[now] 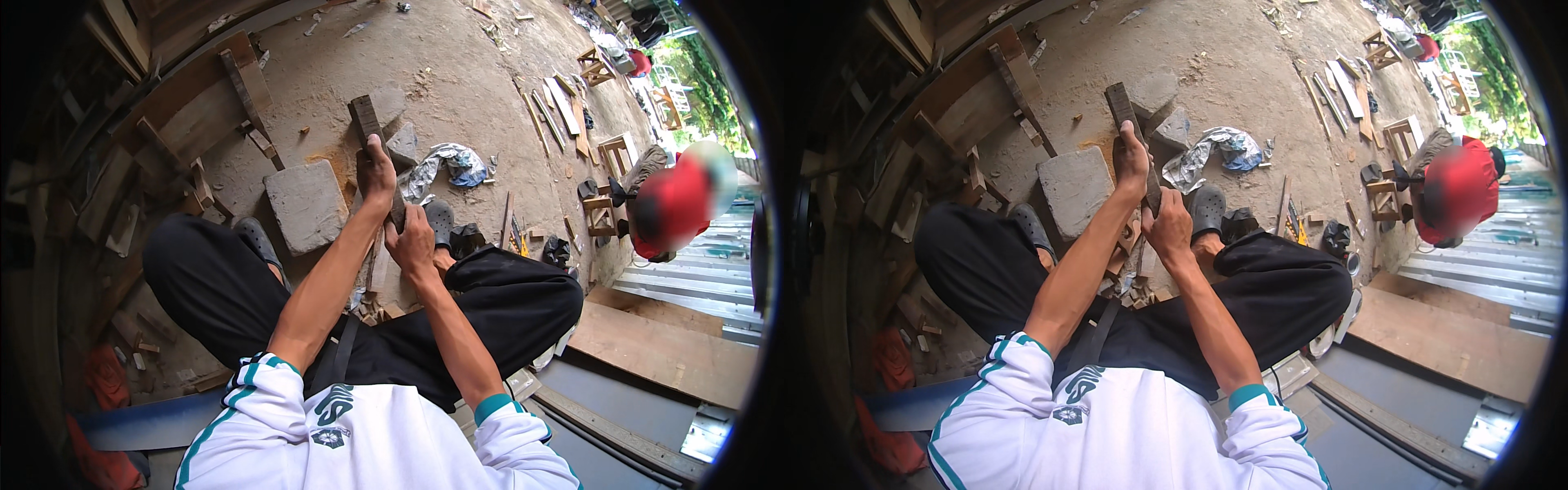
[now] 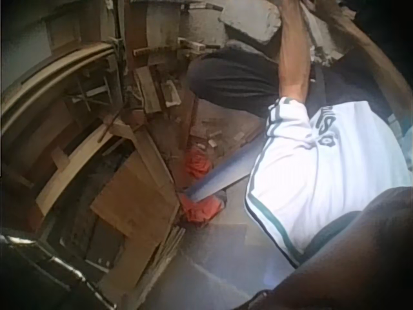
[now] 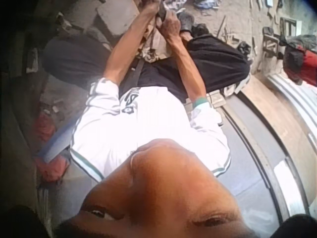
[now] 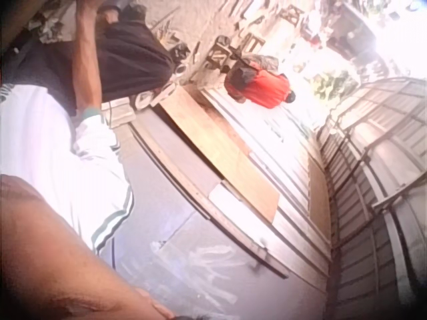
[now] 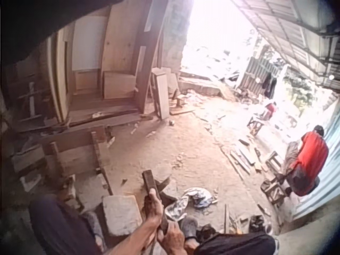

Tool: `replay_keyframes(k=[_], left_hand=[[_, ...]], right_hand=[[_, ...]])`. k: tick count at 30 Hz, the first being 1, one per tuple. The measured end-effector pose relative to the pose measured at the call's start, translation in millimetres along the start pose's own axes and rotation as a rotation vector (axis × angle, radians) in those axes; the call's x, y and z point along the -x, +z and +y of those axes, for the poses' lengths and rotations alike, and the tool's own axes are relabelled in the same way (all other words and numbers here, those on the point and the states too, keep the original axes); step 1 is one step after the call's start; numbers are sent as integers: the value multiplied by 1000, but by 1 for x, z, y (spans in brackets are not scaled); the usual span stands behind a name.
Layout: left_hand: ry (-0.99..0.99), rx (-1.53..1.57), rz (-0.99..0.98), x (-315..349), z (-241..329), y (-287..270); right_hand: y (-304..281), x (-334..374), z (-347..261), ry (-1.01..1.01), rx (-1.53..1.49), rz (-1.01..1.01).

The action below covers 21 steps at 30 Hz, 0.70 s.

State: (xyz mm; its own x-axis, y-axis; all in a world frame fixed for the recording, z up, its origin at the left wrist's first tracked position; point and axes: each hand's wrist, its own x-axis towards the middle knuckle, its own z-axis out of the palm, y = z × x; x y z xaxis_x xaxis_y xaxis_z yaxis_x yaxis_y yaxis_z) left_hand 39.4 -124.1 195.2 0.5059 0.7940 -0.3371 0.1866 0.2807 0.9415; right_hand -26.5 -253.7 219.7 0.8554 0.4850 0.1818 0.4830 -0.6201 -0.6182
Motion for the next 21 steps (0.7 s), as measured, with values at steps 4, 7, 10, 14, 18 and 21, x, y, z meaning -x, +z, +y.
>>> replay_keyframes(k=[4,7,10,14,18,21], left_hand=[[8,10,-22,0,3,0],[-43,117,-114,12,13,-4],[-50,203,-41,10,12,1],[75,214,-67,19,13,5],[224,60,-96,6,1,3],[80,149,-289,11,17,-6]], right_hand=[[0,1,-1,-13,-10,-2],[-4,2,0,-11,0,14],[-3,2,-1,-24,0,47],[-2,5,0,-5,15,66],[-1,4,-9,-12,62,72],[-8,5,-10,-1,105,46]])
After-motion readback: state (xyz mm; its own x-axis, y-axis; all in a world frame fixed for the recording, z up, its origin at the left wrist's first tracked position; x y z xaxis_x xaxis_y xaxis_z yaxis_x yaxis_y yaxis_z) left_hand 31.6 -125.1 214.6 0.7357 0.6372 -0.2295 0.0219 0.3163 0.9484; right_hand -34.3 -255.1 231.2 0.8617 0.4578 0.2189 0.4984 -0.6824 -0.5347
